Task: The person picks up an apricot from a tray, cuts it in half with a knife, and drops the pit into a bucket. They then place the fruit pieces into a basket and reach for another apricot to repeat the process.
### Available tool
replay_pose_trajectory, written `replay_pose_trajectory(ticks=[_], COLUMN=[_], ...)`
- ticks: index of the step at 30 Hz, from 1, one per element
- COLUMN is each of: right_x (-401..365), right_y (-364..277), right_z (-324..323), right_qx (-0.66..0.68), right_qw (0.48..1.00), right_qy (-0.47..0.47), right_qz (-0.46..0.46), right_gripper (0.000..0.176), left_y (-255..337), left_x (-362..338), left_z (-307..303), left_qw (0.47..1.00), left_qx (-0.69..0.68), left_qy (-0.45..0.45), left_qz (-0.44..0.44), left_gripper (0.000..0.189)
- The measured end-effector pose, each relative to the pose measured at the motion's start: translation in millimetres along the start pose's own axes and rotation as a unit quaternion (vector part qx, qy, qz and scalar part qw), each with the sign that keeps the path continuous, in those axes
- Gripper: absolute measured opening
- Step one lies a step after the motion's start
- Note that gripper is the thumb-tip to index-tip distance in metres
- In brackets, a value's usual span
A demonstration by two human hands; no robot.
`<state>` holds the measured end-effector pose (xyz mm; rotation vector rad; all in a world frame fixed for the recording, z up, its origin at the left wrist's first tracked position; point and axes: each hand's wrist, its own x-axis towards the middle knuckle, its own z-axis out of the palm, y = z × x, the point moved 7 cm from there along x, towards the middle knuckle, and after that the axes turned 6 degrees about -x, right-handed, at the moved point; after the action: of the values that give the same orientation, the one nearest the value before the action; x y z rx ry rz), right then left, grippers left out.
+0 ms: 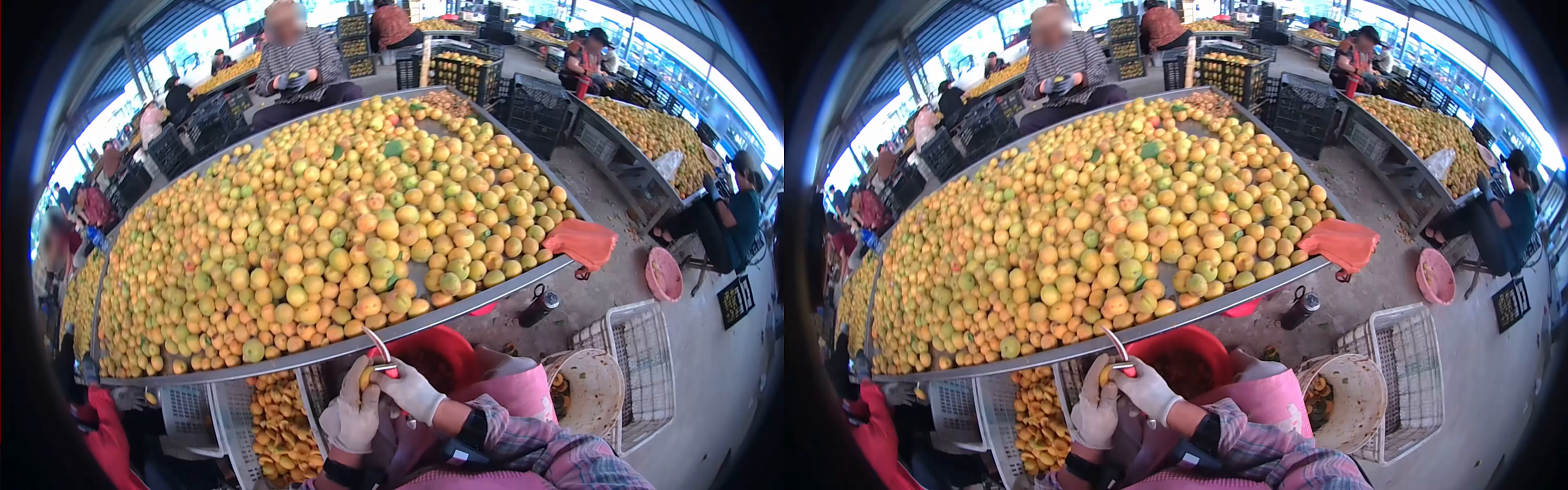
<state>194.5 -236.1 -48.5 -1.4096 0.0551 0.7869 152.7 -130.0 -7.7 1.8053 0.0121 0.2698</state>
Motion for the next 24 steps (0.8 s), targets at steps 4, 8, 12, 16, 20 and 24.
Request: replay_pose_trajectory(ticks=[4, 8, 12, 16, 20, 24], right_x=[-4, 21, -3, 1, 5, -5], right_y=[-1, 39, -7, 9, 21, 10], right_z=[0, 9, -2, -9, -20, -45], right_qx=[-0.025, -0.043, -0.067, -0.016, -0.089, -0.169], right_qw=[0.999, 0.986, 0.983, 0.996, 0.992, 0.982], right_qy=[-0.015, 0.038, 0.025, -0.079, -0.075, -0.049], right_qz=[-0.013, -0.157, -0.171, -0.03, 0.048, 0.073], right_gripper=[0.037, 0.045, 0.054, 0.054, 0.046, 0.042], left_y=[-4, -17, -37, -56, -71, -73], left_x=[0, 3, 7, 11, 9, -13], left_z=[4, 3, 3, -10, -38, -111], left_qw=[0.998, 0.996, 0.95, 0.87, 0.805, 0.979], left_qx=[0.055, 0.025, -0.236, -0.419, -0.518, 0.069], left_qy=[0.029, 0.076, 0.115, 0.152, 0.204, 0.162], left_qz=[0.011, -0.045, -0.169, -0.212, -0.206, -0.102], left_gripper=[0.044, 0.036, 0.029, 0.028, 0.019, 0.034])
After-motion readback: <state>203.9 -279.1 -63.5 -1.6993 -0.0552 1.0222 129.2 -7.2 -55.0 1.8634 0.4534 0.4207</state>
